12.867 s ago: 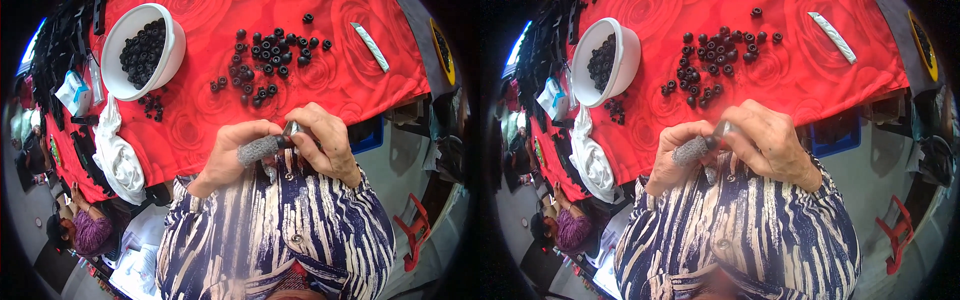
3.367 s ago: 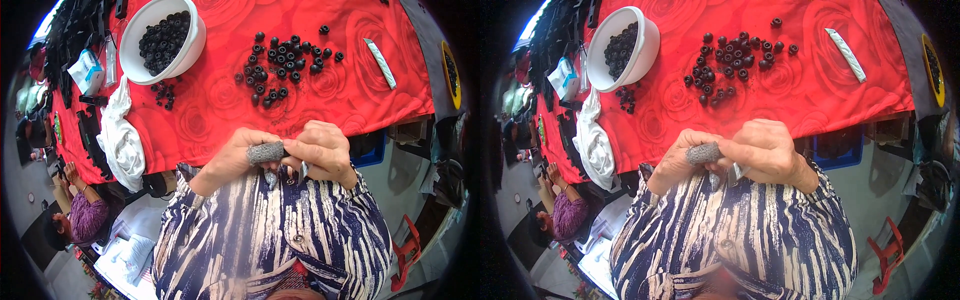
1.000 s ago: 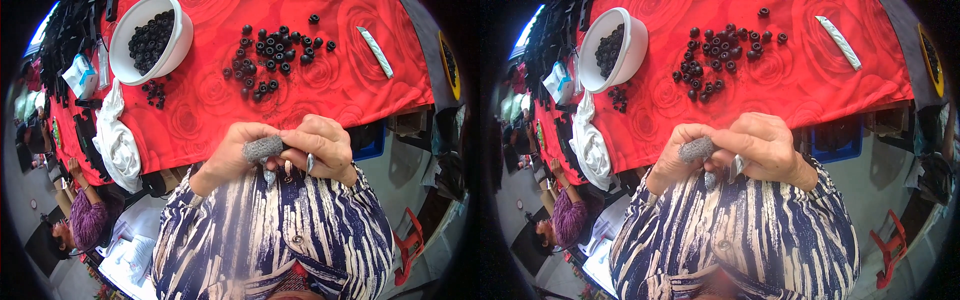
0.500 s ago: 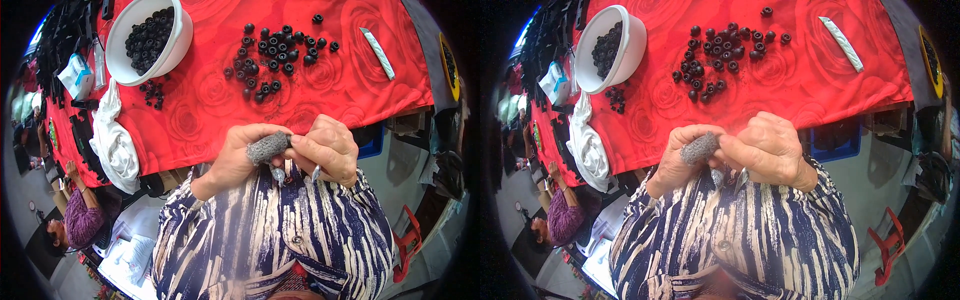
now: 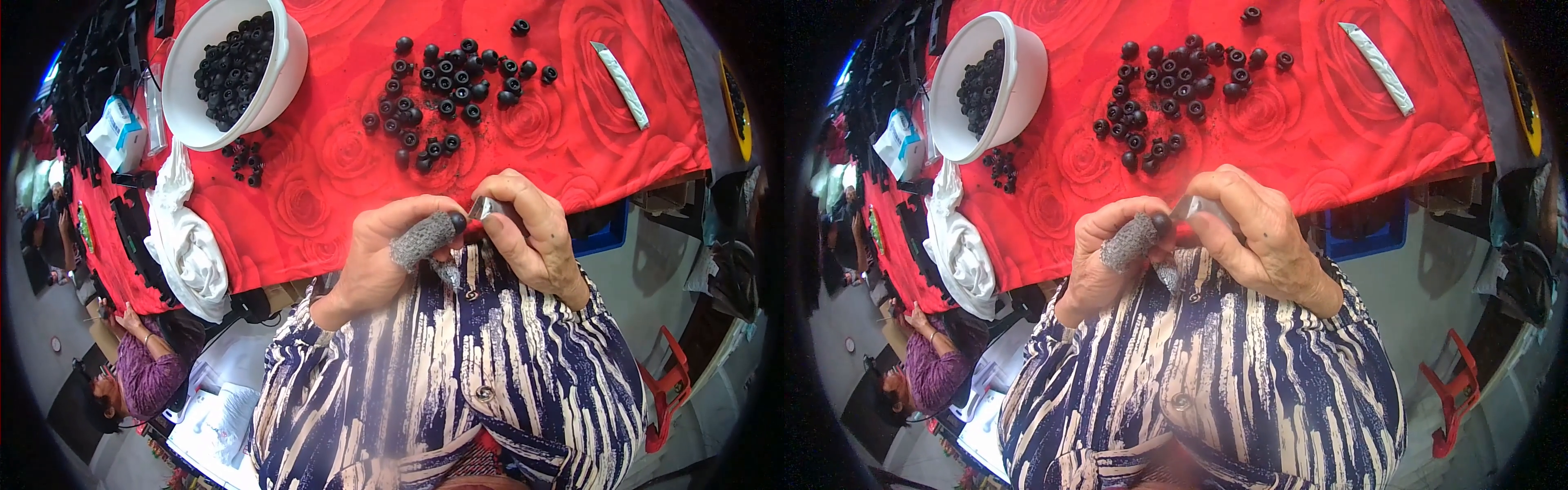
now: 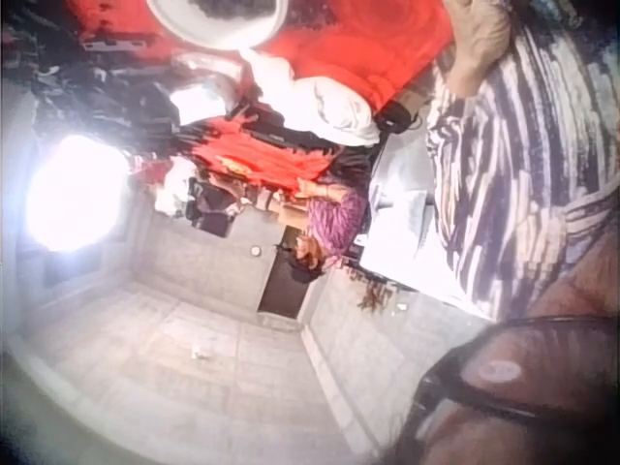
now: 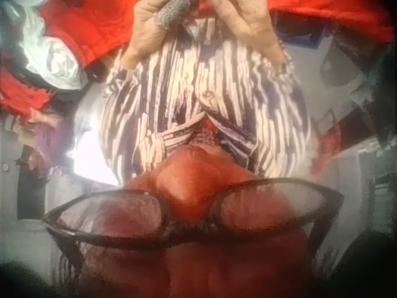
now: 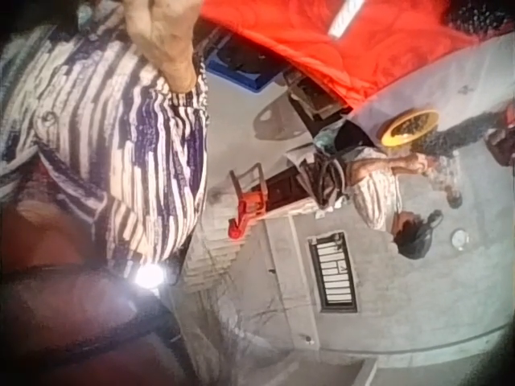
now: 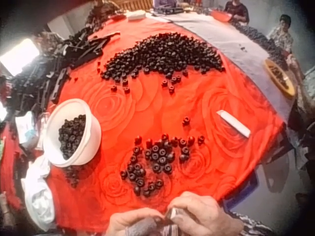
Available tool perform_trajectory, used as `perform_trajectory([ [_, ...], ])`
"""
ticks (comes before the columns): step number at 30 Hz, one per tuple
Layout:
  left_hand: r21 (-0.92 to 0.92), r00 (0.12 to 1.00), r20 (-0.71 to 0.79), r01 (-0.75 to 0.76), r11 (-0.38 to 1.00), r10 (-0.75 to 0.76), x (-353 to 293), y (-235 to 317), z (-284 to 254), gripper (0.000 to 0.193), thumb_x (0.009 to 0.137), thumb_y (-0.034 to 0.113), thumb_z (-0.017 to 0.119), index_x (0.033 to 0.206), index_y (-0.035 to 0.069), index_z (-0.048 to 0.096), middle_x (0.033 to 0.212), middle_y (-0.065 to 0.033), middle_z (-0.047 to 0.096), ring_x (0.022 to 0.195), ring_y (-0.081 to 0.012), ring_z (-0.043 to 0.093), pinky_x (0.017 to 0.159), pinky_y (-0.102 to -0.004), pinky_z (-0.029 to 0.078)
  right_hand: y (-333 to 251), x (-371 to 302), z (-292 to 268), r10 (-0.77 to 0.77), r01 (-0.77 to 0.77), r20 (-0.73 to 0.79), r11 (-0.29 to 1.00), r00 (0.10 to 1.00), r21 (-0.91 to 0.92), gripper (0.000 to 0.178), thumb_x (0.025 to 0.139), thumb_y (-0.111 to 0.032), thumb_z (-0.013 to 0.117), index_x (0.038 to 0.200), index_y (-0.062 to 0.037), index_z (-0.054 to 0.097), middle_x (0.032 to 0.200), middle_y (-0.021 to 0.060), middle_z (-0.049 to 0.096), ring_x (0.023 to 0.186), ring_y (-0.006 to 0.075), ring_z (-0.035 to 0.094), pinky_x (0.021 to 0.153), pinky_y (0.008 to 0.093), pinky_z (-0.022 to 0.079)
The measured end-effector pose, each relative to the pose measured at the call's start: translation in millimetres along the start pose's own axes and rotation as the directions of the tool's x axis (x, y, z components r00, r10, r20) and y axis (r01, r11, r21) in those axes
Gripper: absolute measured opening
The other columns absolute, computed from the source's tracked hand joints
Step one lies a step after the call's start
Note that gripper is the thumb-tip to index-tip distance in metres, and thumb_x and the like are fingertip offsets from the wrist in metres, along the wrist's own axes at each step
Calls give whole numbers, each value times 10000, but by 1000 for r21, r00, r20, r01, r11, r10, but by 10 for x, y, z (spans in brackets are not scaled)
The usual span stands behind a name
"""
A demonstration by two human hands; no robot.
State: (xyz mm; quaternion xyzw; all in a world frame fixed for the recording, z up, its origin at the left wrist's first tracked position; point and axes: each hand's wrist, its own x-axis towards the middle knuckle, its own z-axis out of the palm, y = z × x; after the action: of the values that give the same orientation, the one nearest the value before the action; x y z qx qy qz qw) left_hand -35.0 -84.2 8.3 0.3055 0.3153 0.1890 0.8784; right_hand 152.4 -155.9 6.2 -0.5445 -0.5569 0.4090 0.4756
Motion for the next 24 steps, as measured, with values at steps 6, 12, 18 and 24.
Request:
perform_trajectory([
  [6,15,1000,1,-19,1000,19,14,-9,-13,227,886,53,587,1103,-8,609,904,-45,638,776,-76,583,690,-197,468,17,15,12,-11,11,7,999,1000,-32,196,898,-104,545,1032,38,531,841,103,543,710,173,521,636,269,409],
  [12,-30,1000,8,-22,999,22,12,-14,-7,233,881,35,583,1109,-8,606,914,-48,636,787,-78,582,691,-198,466,21,26,14,-18,19,12,999,1000,-36,207,899,-120,553,1030,39,534,837,106,546,701,181,522,630,272,413],
  [18,-34,1000,-13,11,999,-12,4,-19,-19,231,885,32,574,1110,-11,604,927,-47,633,801,-80,583,694,-199,465,37,27,11,-41,42,7,999,999,-23,207,894,-130,564,1017,35,545,816,101,546,670,174,509,586,273,399],
  [24,-8,1000,16,9,1000,-9,13,-15,-30,226,896,52,568,1111,-10,601,940,-35,625,814,-72,574,703,-199,459,53,26,13,-56,56,-8,998,998,-35,202,880,-139,583,995,26,560,777,91,531,622,171,487,547,268,375],
])
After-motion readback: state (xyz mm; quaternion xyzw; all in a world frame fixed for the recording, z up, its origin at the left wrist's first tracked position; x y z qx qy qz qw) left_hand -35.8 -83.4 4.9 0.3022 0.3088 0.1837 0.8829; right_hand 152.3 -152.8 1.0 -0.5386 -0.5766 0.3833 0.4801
